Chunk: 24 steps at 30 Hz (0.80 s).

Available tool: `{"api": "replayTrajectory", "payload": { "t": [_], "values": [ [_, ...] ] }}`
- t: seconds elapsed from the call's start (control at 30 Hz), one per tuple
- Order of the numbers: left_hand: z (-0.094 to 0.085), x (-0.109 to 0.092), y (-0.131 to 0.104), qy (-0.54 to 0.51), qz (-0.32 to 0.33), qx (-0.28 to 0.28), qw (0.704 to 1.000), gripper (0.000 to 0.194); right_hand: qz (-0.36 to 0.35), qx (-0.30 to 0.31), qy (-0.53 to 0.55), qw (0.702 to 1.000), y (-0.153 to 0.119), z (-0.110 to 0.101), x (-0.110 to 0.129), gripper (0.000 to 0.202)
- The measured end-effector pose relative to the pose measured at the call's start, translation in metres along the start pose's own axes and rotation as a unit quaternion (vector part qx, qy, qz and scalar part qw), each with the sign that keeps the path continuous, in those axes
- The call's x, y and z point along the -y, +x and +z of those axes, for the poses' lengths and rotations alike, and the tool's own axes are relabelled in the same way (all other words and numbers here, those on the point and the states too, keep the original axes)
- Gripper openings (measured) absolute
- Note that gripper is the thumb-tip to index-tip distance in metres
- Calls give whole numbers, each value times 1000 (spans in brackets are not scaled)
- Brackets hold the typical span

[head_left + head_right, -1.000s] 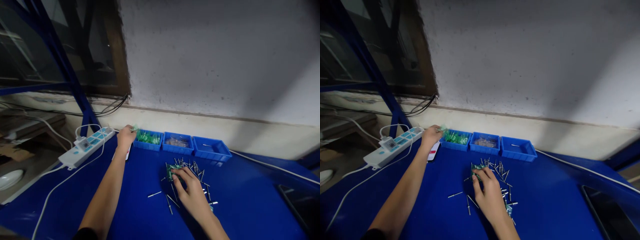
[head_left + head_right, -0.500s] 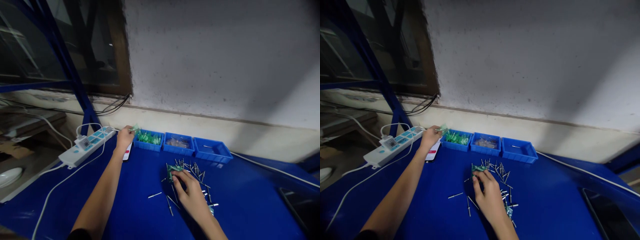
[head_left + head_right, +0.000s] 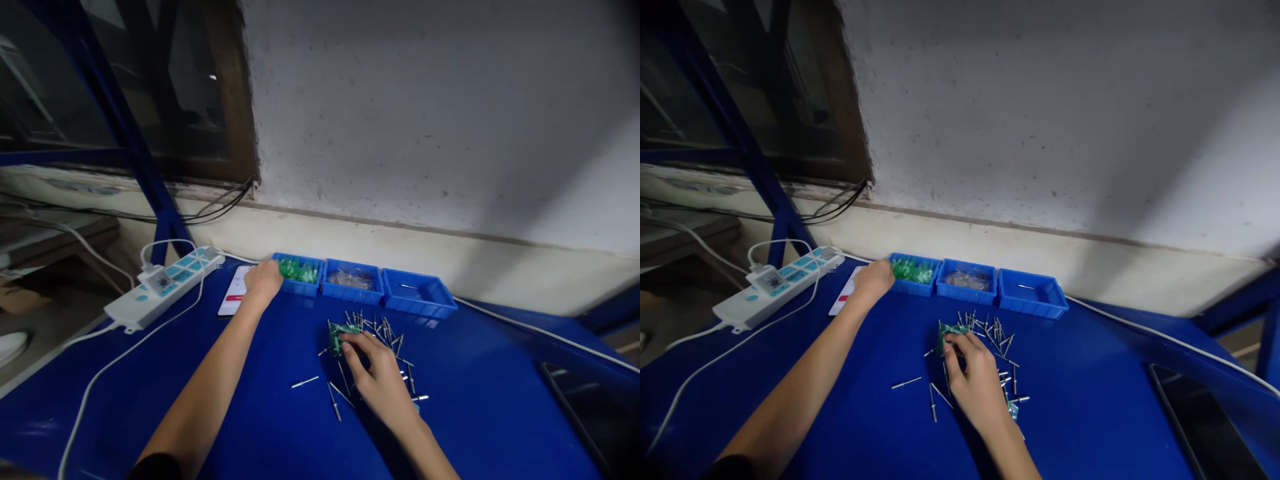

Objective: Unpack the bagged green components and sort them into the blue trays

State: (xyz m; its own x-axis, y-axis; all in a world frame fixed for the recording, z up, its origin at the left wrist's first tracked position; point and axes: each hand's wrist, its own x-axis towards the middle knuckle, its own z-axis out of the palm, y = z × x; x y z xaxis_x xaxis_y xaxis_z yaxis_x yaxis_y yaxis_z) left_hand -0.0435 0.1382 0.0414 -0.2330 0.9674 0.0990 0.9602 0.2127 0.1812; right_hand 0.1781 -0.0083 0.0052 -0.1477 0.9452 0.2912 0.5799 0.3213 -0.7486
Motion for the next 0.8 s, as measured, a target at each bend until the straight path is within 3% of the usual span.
{"api": "replayTrajectory", "payload": {
  "t": [0.13, 0.23, 0.37, 0.5, 0.57, 0.67, 0.73, 0.8],
  "values": [
    [-6, 1, -2, 1, -9, 15, 1000, 29, -12, 19, -12, 1000, -2, -3, 3, 24],
    [-13, 2, -5, -5, -19, 14, 1000, 31, -66, 48, -56, 995, -7, 2, 11, 25],
    [-18, -8, -12, -39, 12, -89, 995, 40, -144, 76, -130, 978, -15, 26, 23, 25],
    [-15, -39, -34, -113, 133, -175, 969, 39, -148, 97, -186, 967, -19, 46, 26, 12],
    [-8, -52, -55, -180, 226, -155, 945, 33, -153, 92, -198, 964, -18, 47, 24, 12],
    [10, -54, -89, -275, 369, -44, 887, 30, -140, 61, -193, 969, -14, 40, 17, 15],
    [23, -44, -107, -324, 384, 28, 864, 29, -117, 29, -182, 976, -9, 32, 11, 16],
    [31, -33, -117, -362, 349, 59, 862, 29, -93, -1, -165, 982, -4, 24, 2, 15]
  ]
}}
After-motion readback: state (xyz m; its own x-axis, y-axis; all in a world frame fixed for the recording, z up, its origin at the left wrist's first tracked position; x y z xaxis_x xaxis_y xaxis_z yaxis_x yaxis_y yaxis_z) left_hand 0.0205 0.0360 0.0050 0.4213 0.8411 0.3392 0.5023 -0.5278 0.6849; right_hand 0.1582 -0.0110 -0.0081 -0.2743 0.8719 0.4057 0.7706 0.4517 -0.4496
